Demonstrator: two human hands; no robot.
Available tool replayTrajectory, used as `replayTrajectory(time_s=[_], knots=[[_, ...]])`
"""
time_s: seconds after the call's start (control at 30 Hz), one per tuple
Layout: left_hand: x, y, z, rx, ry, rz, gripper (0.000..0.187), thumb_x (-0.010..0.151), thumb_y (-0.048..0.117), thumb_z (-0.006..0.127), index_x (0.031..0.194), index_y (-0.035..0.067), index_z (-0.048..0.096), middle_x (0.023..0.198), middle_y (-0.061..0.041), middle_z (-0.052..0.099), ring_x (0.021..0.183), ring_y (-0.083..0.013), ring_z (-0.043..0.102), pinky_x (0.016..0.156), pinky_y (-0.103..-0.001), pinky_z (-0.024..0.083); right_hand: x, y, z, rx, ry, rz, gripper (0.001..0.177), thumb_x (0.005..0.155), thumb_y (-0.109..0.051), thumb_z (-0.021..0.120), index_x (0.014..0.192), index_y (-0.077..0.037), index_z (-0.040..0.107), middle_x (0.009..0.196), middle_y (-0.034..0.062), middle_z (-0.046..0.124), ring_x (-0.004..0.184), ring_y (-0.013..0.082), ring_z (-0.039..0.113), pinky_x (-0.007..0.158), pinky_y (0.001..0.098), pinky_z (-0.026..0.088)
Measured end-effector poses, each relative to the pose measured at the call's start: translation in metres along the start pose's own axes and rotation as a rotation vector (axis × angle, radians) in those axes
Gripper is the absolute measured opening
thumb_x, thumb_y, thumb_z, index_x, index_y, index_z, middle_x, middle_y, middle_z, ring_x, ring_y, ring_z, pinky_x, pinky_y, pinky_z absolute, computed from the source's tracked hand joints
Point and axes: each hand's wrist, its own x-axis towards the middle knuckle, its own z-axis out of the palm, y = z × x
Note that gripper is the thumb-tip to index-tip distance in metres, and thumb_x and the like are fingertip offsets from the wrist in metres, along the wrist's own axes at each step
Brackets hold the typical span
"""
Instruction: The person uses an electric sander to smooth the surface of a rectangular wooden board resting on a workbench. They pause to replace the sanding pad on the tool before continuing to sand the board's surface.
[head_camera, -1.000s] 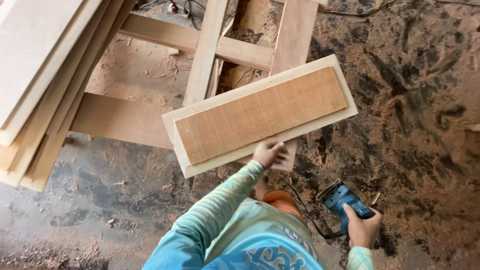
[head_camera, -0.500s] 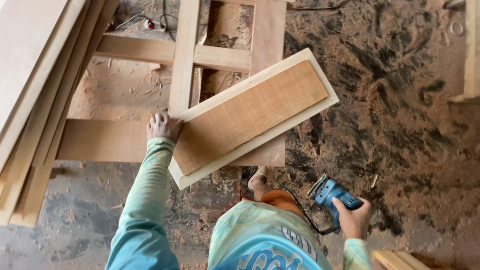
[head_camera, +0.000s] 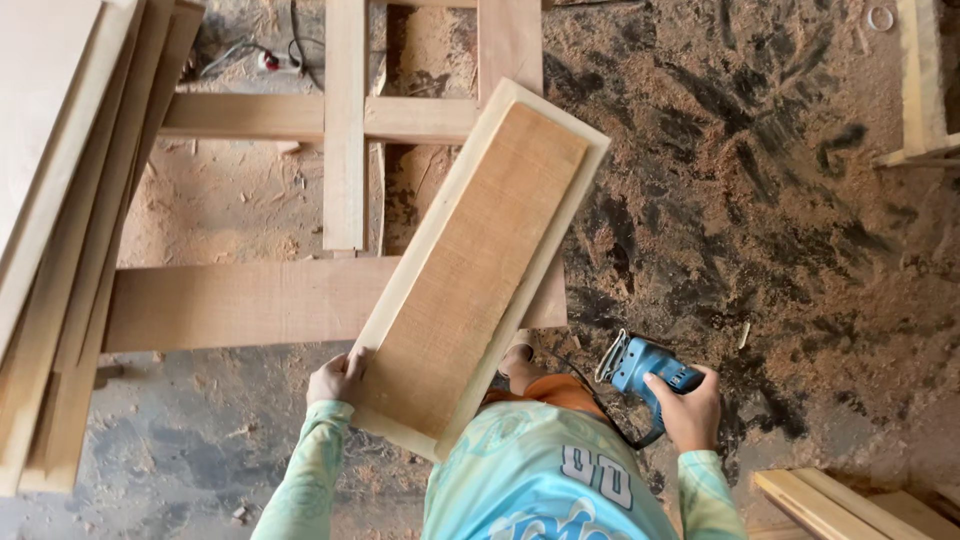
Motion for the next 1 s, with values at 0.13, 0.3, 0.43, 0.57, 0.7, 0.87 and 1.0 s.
replayTrajectory(time_s=[0.13, 0.3, 0.43, 0.57, 0.7, 0.87, 1.0], knots=[[-0.008, -0.021, 0.001, -0.136, 0.087, -0.076, 0.065, 0.092, 0.066, 0.054, 0.092, 0.006, 0.079, 0.083, -0.026, 0.073, 0.081, -0.0421, 0.074, 0.078, -0.050, 0.057, 0.011, -0.007, 0.005, -0.055, 0.075, -0.152, 0.072, 0.070, -0.034, 0.089, 0.124, 0.000, 0.056, 0.110, 0.0201, 0.068, 0.095, 0.0310, 0.068, 0.082, 0.0427, 0.055], [0.016, 0.006, 0.008, -0.131, 0.090, -0.027, 0.071, 0.095, 0.069, 0.049, 0.096, 0.004, 0.077, 0.089, -0.025, 0.073, 0.088, -0.0442, 0.071, 0.083, -0.051, 0.055, 0.007, -0.011, 0.001, 0.011, 0.015, -0.087, 0.067, 0.070, -0.031, 0.089, 0.121, -0.001, 0.058, 0.106, 0.0172, 0.070, 0.091, 0.0293, 0.069, 0.080, 0.0441, 0.056], [0.041, 0.082, 0.053, -0.148, 0.082, 0.040, 0.072, 0.094, 0.069, 0.049, 0.097, 0.002, 0.074, 0.092, -0.027, 0.073, 0.093, -0.0446, 0.072, 0.087, -0.051, 0.057, 0.024, -0.040, 0.007, -0.032, -0.039, -0.303, 0.067, 0.068, -0.024, 0.090, 0.123, -0.005, 0.058, 0.113, 0.0168, 0.066, 0.096, 0.0311, 0.068, 0.082, 0.0428, 0.056], [0.030, 0.148, 0.074, -0.169, 0.091, 0.111, 0.060, 0.097, 0.060, 0.053, 0.106, 0.002, 0.067, 0.095, -0.028, 0.072, 0.092, -0.0477, 0.070, 0.085, -0.054, 0.055, 0.013, -0.066, 0.015, -0.156, -0.048, -0.495, 0.071, 0.066, -0.023, 0.092, 0.126, -0.009, 0.056, 0.120, 0.0167, 0.059, 0.102, 0.0340, 0.065, 0.083, 0.0449, 0.055], [-0.003, 0.185, 0.070, -0.111, 0.108, 0.236, 0.055, 0.098, 0.050, 0.055, 0.126, 0.003, 0.053, 0.111, -0.031, 0.066, 0.104, -0.0491, 0.063, 0.090, -0.057, 0.051, 0.012, -0.098, 0.014, -0.296, -0.205, -0.463, 0.074, 0.066, -0.026, 0.089, 0.128, -0.012, 0.053, 0.127, 0.0124, 0.056, 0.104, 0.0313, 0.066, 0.081, 0.0446, 0.061], [-0.021, 0.193, 0.048, 0.208, 0.092, 0.315, 0.056, 0.096, 0.036, 0.057, 0.145, 0.010, 0.047, 0.137, -0.027, 0.050, 0.129, -0.0404, 0.049, 0.106, -0.053, 0.046, 0.012, -0.127, 0.023, -0.439, -0.329, -0.804, 0.072, 0.065, -0.025, 0.091, 0.126, -0.012, 0.054, 0.124, 0.0118, 0.056, 0.111, 0.0335, 0.061, 0.088, 0.0474, 0.058], [0.003, 0.205, 0.053, 0.096, 0.172, 0.405, 0.074, 0.089, 0.036, 0.065, 0.153, 0.009, 0.040, 0.145, -0.031, 0.041, 0.136, -0.0444, 0.039, 0.112, -0.056, 0.038, 0.021, -0.134, 0.033, -0.553, -0.396, -0.960, 0.070, 0.064, -0.024, 0.090, 0.125, -0.016, 0.056, 0.121, 0.0100, 0.055, 0.114, 0.0343, 0.058, 0.091, 0.0489, 0.055]])
